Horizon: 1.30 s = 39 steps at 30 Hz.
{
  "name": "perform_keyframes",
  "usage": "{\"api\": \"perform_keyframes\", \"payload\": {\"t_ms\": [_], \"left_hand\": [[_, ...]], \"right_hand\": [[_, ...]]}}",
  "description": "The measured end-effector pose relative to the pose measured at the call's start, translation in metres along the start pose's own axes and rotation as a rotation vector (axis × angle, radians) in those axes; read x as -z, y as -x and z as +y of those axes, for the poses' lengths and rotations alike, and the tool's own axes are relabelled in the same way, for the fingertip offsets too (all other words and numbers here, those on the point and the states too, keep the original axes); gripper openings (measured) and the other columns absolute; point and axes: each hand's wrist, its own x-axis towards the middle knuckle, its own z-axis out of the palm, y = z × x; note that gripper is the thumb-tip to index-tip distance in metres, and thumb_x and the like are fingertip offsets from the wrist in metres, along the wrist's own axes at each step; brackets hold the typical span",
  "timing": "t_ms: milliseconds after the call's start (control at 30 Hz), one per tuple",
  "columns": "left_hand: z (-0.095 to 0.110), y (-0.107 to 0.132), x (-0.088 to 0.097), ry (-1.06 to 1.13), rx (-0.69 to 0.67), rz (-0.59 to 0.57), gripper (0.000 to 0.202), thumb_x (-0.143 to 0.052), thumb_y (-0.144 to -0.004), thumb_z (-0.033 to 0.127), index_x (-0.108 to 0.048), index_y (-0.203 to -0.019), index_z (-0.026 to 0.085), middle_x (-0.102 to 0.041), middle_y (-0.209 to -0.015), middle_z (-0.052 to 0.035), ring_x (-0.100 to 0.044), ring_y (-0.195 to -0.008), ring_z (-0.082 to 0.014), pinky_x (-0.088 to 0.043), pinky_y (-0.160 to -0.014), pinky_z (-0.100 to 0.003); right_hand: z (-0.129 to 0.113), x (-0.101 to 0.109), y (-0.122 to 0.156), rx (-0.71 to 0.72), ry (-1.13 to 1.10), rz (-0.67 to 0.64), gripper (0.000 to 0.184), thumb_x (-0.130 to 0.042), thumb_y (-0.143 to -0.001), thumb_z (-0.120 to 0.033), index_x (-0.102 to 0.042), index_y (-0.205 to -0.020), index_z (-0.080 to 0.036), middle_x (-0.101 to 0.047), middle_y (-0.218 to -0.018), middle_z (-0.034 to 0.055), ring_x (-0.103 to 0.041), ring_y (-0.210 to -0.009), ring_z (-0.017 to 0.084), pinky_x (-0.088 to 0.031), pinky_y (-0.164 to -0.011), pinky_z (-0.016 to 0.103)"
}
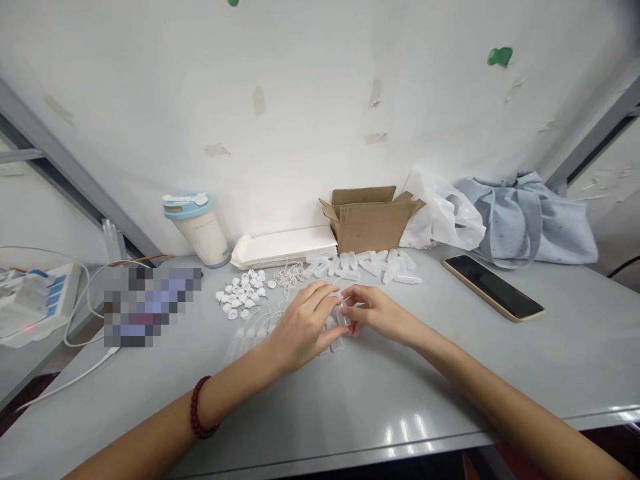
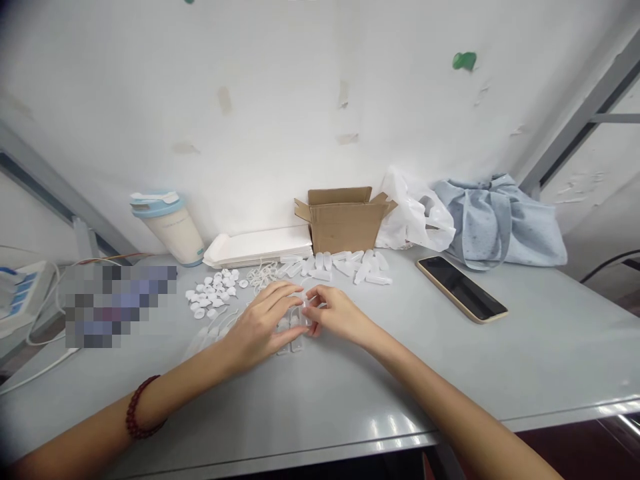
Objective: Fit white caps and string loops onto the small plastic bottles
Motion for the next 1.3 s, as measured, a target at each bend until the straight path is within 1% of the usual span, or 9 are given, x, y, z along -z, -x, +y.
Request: {"api": "perform_keyframes", "payload": {"t_ms": [100,233,367,533,667,867,1067,1200,1300], "left_hand": [[0.002,-0.001,-0.002,0.062,0.045,-0.026,0.028,-0.068,-0.078,0.021,-0.056,-0.103,0.015,-0.063,-0.110,-0.0126,-0.054,-0.109,-0.0274,-0.047,-0.093,-0.047],[0.006,0.001,-0.008,0.179,0.193,-0.032,0.032,-0.072,-0.073,0.019,-0.055,-0.100,0.016,-0.061,-0.108,-0.0113,-0.054,-0.107,-0.0264,-0.048,-0.090,-0.045],[0.009,0.005,-0.014,0.209,0.268,-0.039,0.030,-0.070,-0.073,0.019,-0.054,-0.098,0.017,-0.061,-0.104,-0.0102,-0.052,-0.107,-0.0272,-0.048,-0.088,-0.046],[0.016,0.008,-0.011,0.170,0.290,-0.115,0.030,-0.068,-0.073,0.017,-0.053,-0.099,0.017,-0.060,-0.100,-0.0105,-0.051,-0.108,-0.0288,-0.046,-0.089,-0.047],[0.021,0.008,-0.007,0.113,0.292,-0.183,0.033,-0.069,-0.072,0.021,-0.052,-0.100,0.016,-0.060,-0.103,-0.0127,-0.050,-0.112,-0.0320,-0.047,-0.087,-0.047],[0.021,0.009,-0.007,0.063,0.274,-0.207,0.035,-0.067,-0.071,0.021,-0.050,-0.101,0.018,-0.060,-0.103,-0.0115,-0.050,-0.112,-0.0332,-0.048,-0.085,-0.047],[0.022,0.009,-0.007,0.059,0.243,-0.256,0.032,-0.066,-0.072,0.020,-0.048,-0.099,0.018,-0.060,-0.104,-0.0118,-0.049,-0.112,-0.0327,-0.048,-0.086,-0.047],[0.021,0.009,-0.003,0.066,0.248,-0.252,0.035,-0.069,-0.072,0.025,-0.050,-0.099,0.016,-0.060,-0.104,-0.0123,-0.049,-0.111,-0.0322,-0.047,-0.087,-0.047],[0.007,0.009,0.005,0.074,0.291,-0.168,0.037,-0.066,-0.077,0.035,-0.052,-0.105,0.014,-0.061,-0.104,-0.0129,-0.051,-0.107,-0.0303,-0.047,-0.087,-0.046]], "right_hand": [[0.004,0.002,-0.002,-0.018,0.007,-0.045,0.011,-0.057,-0.077,-0.020,-0.053,-0.087,-0.015,-0.057,-0.071,-0.0026,-0.062,-0.052,0.011,-0.050,-0.055,0.026],[0.006,0.003,-0.003,-0.059,0.031,-0.065,0.010,-0.056,-0.077,-0.017,-0.054,-0.087,-0.014,-0.059,-0.067,-0.0025,-0.062,-0.050,0.012,-0.050,-0.052,0.025],[0.004,0.003,-0.003,-0.118,0.023,-0.083,0.009,-0.057,-0.076,-0.015,-0.055,-0.084,-0.013,-0.059,-0.062,-0.0030,-0.063,-0.050,0.012,-0.051,-0.052,0.025],[0.003,0.004,-0.001,-0.148,0.079,-0.117,0.007,-0.059,-0.075,-0.017,-0.057,-0.081,-0.014,-0.059,-0.057,-0.0031,-0.061,-0.051,0.013,-0.051,-0.053,0.026],[0.001,0.007,0.001,-0.125,0.155,-0.147,0.011,-0.060,-0.077,-0.023,-0.059,-0.083,-0.013,-0.060,-0.059,-0.0017,-0.061,-0.053,0.012,-0.050,-0.053,0.025],[0.002,0.007,0.000,-0.129,0.171,-0.129,0.014,-0.062,-0.075,-0.022,-0.060,-0.085,-0.012,-0.061,-0.060,-0.0020,-0.062,-0.051,0.013,-0.050,-0.052,0.026],[0.006,0.009,-0.002,-0.118,0.160,-0.167,0.014,-0.061,-0.076,-0.024,-0.061,-0.084,-0.012,-0.061,-0.057,-0.0015,-0.063,-0.054,0.013,-0.051,-0.055,0.026],[0.004,0.009,-0.004,-0.137,0.158,-0.107,0.018,-0.062,-0.077,-0.028,-0.058,-0.087,-0.013,-0.063,-0.062,0.0003,-0.063,-0.055,0.014,-0.051,-0.055,0.027],[0.005,0.010,-0.007,-0.122,0.199,0.040,0.015,-0.058,-0.078,-0.026,-0.054,-0.087,-0.014,-0.063,-0.065,0.0014,-0.062,-0.055,0.015,-0.051,-0.053,0.029]]}}
